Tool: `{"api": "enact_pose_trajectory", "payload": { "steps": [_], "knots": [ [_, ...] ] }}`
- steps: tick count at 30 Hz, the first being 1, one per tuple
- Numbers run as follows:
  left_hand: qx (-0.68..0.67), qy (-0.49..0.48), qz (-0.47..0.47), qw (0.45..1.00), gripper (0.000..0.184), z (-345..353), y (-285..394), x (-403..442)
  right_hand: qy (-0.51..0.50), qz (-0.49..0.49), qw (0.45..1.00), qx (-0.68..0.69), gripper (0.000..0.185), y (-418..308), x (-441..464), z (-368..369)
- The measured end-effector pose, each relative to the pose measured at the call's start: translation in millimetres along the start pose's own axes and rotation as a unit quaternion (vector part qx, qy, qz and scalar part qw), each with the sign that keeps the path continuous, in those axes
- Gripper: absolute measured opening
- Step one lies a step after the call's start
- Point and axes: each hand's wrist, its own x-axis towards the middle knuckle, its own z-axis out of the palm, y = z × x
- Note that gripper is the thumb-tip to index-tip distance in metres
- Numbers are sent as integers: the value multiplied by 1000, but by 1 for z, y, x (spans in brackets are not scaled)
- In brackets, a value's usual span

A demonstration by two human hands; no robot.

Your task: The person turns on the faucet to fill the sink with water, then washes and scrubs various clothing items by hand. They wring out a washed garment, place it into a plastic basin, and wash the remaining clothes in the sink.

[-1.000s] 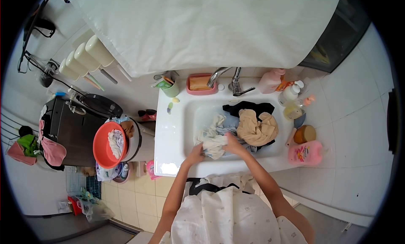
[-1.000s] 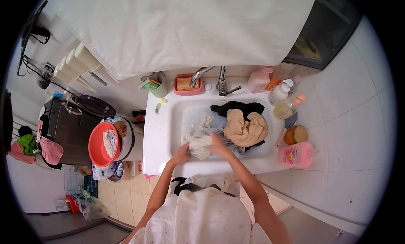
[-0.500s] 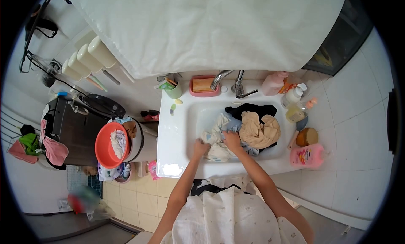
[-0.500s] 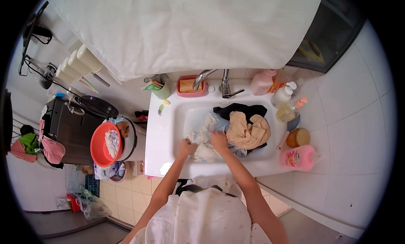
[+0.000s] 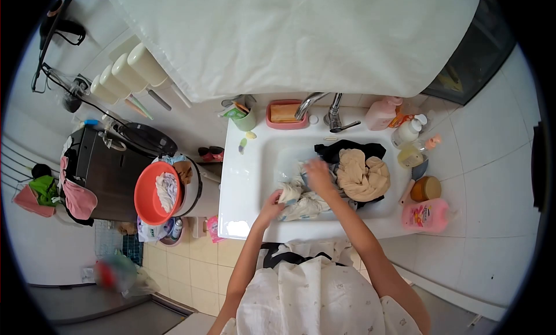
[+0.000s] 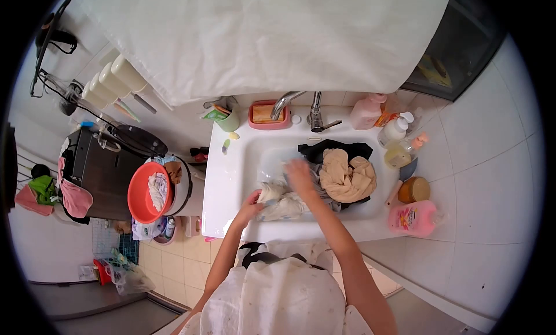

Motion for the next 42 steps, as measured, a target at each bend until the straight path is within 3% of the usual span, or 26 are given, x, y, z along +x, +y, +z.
{"api": "enact_pose_trajectory", "payload": {
  "steps": [2,3,5,7,9,13,15,16,17,20,21,23,25,27,28,30,31,33,35,38,42],
  "knots": [
    [51,-56,41,996,41,5,-10,-2,-108,-172,958,203,36,-14,-4,-4],
    [51,-56,40,996,41,7,-15,-4,-109,-173,957,204,36,-20,-8,-7],
    [213,-45,76,973,38,12,-22,-5,-305,-109,891,319,37,-27,-18,-16],
    [232,-50,74,969,35,10,-21,-5,-293,-86,896,323,38,-24,-28,-8],
    [308,-74,69,946,32,2,-15,-6,-435,-63,878,189,41,-18,-30,-8],
    [361,-6,92,928,28,-7,-2,-19,-431,-53,876,210,44,3,-48,-12],
    [395,39,55,916,24,-12,7,-24,-401,-30,885,233,47,8,-50,-37],
    [376,56,130,916,23,-16,3,-24,-402,-28,885,233,47,12,-52,-43],
    [376,54,130,916,23,-20,-1,-24,-379,-33,895,235,49,15,-54,-47],
    [312,181,372,855,18,-28,-12,-14,-331,-33,911,245,52,18,-55,-64],
    [312,181,372,855,18,-31,-16,-12,-307,-28,917,255,53,18,-54,-69],
    [219,193,185,938,15,-29,-1,-18,-250,-25,932,263,52,15,-53,-75],
    [176,197,199,944,13,-19,20,-19,-192,-21,944,268,51,14,-49,-80],
    [122,202,228,945,10,-11,44,-20,-175,-20,890,421,48,16,-37,-83],
    [113,196,237,945,8,-8,55,-21,-175,-22,890,421,48,15,-31,-91],
    [112,199,250,941,7,-8,77,-23,-223,138,846,464,47,11,-18,-109],
    [111,200,262,938,7,-7,89,-25,-223,137,846,464,47,13,-12,-108],
    [108,206,275,933,7,-3,115,-29,-221,142,788,557,44,18,4,-108],
    [37,217,316,923,7,-4,129,-28,-239,147,807,519,36,12,25,-140],
    [3,204,338,919,7,2,157,-40,-131,115,773,610,27,8,38,-155],
    [-21,178,328,928,10,7,171,-50,-147,88,804,569,27,11,37,-163]
  ]
}}
